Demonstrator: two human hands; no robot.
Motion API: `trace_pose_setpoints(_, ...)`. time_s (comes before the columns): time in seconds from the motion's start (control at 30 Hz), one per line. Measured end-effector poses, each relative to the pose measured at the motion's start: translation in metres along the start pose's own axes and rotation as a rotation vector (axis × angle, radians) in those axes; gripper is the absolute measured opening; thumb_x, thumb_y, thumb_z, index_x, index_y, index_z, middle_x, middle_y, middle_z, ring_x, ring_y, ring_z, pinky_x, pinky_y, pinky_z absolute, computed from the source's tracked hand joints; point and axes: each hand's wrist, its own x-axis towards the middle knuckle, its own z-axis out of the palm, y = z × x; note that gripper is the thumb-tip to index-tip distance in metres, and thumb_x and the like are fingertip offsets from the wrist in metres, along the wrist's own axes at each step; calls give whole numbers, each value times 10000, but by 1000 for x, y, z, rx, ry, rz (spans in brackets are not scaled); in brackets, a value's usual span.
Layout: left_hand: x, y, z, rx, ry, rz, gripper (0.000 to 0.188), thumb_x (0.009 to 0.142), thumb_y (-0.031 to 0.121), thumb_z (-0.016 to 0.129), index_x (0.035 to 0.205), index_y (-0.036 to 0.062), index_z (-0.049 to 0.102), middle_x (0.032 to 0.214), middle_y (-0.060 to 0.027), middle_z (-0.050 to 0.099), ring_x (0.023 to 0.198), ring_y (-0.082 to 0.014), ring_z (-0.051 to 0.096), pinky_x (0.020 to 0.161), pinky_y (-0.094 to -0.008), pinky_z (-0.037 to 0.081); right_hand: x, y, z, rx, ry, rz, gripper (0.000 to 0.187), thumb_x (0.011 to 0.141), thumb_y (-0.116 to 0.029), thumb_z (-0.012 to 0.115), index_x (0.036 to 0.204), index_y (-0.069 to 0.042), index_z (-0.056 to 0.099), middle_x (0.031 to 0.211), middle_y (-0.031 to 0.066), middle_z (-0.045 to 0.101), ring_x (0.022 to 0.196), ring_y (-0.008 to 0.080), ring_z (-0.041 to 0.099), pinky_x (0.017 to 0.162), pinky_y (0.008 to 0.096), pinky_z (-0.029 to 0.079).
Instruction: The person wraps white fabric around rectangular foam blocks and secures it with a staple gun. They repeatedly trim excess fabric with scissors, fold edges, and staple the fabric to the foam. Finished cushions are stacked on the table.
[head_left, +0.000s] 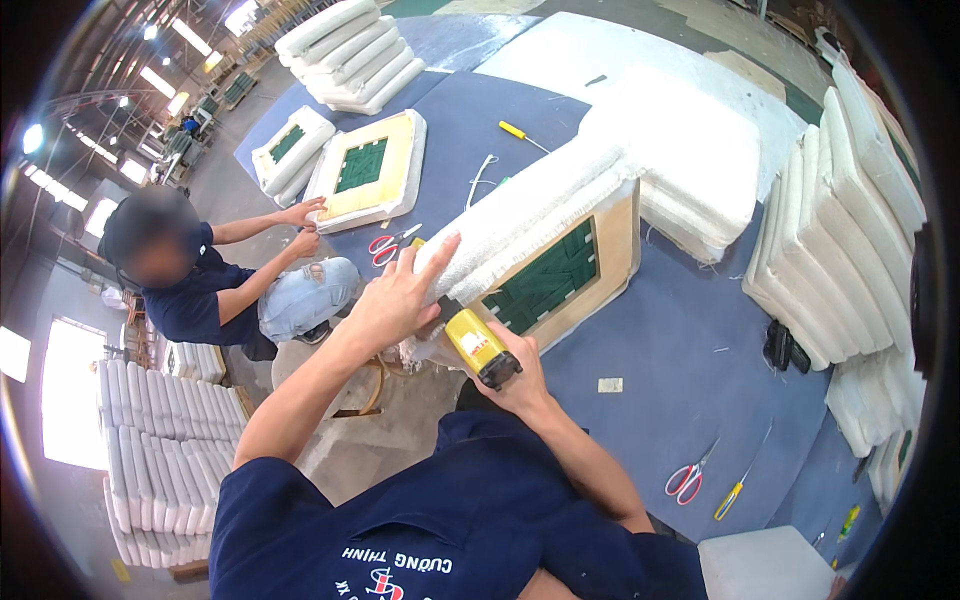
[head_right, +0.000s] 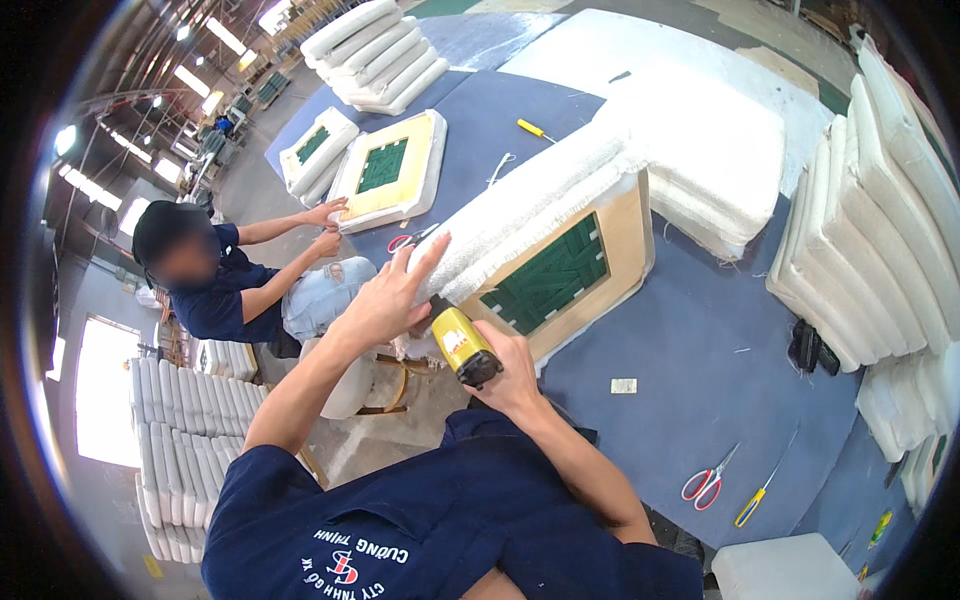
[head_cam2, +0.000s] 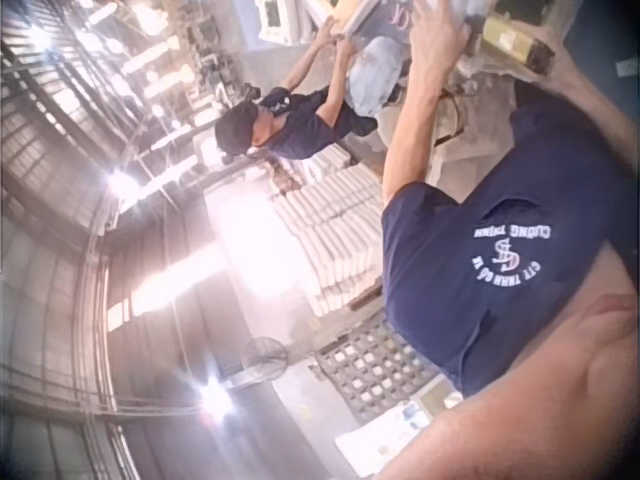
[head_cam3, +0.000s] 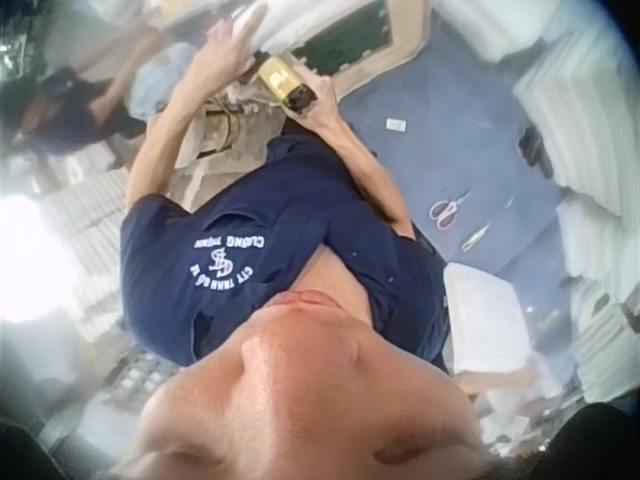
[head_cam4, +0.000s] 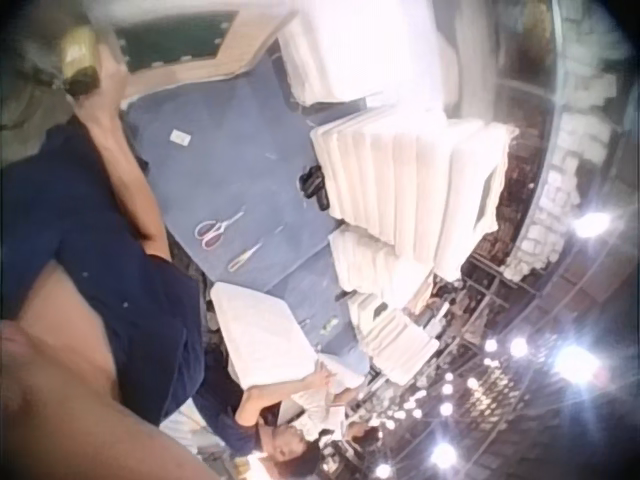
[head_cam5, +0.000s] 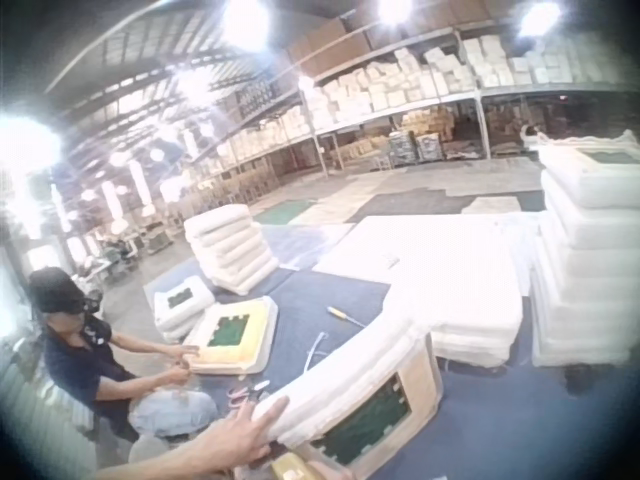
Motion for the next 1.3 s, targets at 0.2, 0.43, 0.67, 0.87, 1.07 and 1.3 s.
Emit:
trace_pose_setpoints(0.2,-6,-3,0,-19,5,-17,1422,676,53,964,1783,293,104,1496,-267,514,1347,-494,606,1028,-555,600,-1,0,0,-45,-97,36,429,687,-89,877,1069,-24,692,819,244,718,817,471,723,678,466,568)
trace_pose_setpoints(0.43,-4,0,-4,26,6,36,1449,656,158,999,1787,221,95,1481,-272,525,1337,-489,604,1051,-541,581,-6,12,4,-56,-143,21,461,724,-130,883,1143,-42,711,885,251,730,876,476,724,716,459,576)
trace_pose_setpoints(0.67,-17,4,2,-25,148,127,1220,853,592,858,1770,115,210,1409,-257,554,1263,-455,597,1081,-535,509,-82,61,-86,-405,-138,318,575,812,-266,909,1311,-71,699,1052,199,795,999,428,763,855,470,585)
trace_pose_setpoints(0.87,-29,37,0,-90,147,11,965,975,473,736,1743,80,305,1388,-207,590,1225,-390,613,1004,-486,503,-228,142,-177,-700,398,866,781,888,-455,844,1494,-19,615,1305,287,749,1247,477,707,1061,518,551)
trace_pose_setpoints(1.07,-21,47,-7,-491,-39,265,1028,946,547,757,1738,68,310,1475,-250,605,1342,-390,613,1121,-458,480,-259,133,-225,-564,478,864,630,1000,-330,785,1508,6,622,1507,266,657,1407,428,629,1146,461,522)
trace_pose_setpoints(1.3,85,18,177,-1196,-301,3,840,1151,684,361,1737,83,341,1608,-197,558,1526,-354,495,1277,-481,361,-124,-17,-159,225,317,216,1035,1043,-244,761,1776,-58,54,1845,199,104,1681,335,208,1255,445,416)
